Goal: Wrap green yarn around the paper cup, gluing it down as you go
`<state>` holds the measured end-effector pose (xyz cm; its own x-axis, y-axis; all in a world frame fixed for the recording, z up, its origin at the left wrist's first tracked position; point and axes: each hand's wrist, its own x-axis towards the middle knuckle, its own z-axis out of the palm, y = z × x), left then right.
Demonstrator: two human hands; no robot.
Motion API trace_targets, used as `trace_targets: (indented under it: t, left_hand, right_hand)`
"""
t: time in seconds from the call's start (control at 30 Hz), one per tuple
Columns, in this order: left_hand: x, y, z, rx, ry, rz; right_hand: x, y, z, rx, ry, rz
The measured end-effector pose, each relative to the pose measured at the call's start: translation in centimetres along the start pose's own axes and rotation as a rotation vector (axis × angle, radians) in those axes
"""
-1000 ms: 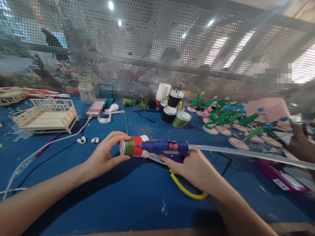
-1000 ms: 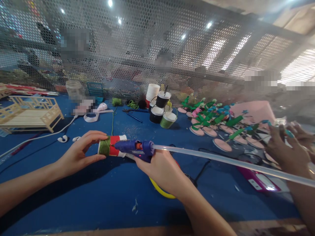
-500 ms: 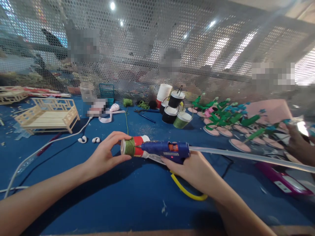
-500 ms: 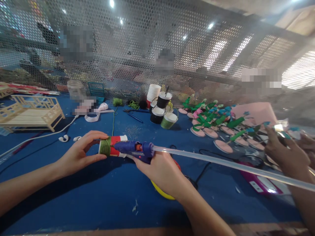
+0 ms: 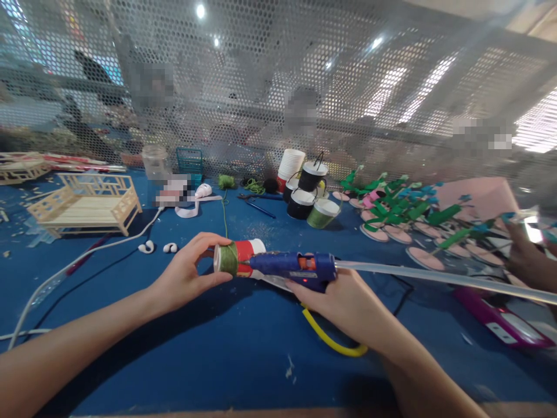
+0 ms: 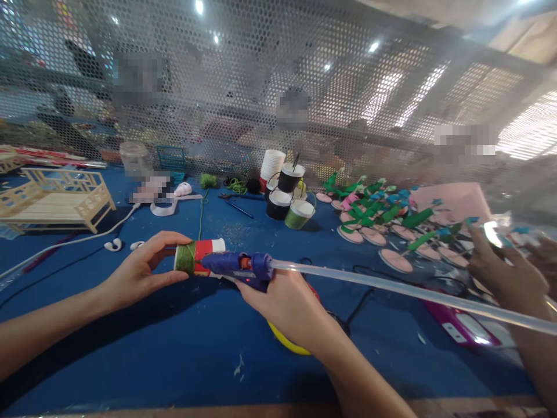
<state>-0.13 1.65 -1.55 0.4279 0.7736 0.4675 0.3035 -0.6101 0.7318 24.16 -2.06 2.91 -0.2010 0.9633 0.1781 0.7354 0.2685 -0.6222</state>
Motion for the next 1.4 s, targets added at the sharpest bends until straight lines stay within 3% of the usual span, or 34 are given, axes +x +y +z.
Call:
trace_targets:
  t: [0.47,0.73,1.4]
  left_hand:
    - [-0.2,0.6,-0.2,0.246,-0.040,0.166]
    - [-0.4,0.7,0.0,0.344,-0.077,0.257]
    - [-0.5,1.2,0.1,0.465,-0.130,0.383]
  right_hand:
    - [0.7,-0.2,-0.1,0.179,0.011,-0.070]
    - [0.7,-0.6,-0.3,0.113,0.056,-0.098]
    - [1.6,0.0,0.3,0.142,0.015,0.017]
